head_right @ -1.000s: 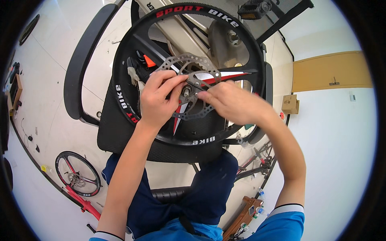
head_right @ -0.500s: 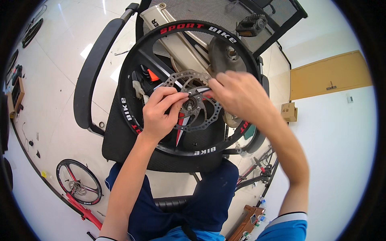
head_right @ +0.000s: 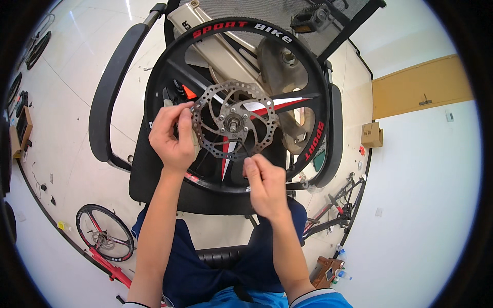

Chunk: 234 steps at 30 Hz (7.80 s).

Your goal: The person assembles a bicycle wheel by attaching a disc brake rotor to the hub using bolts and a hex key. The person tightens the bolts in sequence and rotates the wheel to check alignment.

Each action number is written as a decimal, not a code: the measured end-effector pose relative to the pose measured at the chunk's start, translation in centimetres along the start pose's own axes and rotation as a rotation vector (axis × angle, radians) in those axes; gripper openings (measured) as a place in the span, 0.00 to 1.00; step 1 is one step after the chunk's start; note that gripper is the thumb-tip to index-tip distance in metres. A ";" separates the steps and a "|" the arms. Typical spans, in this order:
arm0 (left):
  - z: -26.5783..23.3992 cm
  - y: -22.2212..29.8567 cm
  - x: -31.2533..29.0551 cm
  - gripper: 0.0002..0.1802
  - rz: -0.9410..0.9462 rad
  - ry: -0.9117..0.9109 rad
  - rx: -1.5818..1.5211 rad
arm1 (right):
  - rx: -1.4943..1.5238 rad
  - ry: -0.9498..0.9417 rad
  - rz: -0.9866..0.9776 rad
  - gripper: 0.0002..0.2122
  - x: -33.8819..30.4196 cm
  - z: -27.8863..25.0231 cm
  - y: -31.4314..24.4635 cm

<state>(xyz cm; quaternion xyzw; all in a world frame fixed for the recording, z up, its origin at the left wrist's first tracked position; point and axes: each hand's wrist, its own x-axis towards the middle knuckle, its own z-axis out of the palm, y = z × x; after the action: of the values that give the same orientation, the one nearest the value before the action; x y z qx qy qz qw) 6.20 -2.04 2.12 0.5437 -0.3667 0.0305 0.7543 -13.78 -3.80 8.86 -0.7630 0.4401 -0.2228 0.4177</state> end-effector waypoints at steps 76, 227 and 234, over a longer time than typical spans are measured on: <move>0.6 0.1 -2.3 0.06 0.038 -0.404 -0.023 | -0.397 -0.298 -0.203 0.13 5.7 -8.4 -2.8; 4.5 1.6 -5.1 0.18 0.250 -0.127 0.379 | 0.307 -0.142 -0.108 0.06 1.1 -1.8 6.4; 4.6 1.6 -4.9 0.17 0.255 -0.152 0.380 | 0.343 -0.229 -0.153 0.05 1.0 -1.4 6.1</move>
<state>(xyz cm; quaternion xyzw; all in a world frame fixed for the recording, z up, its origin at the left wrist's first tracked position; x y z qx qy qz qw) -0.49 -3.52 1.12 0.6257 -0.4758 0.1530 0.5989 -17.21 -6.92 4.54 -0.7325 0.2861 -0.2373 0.5704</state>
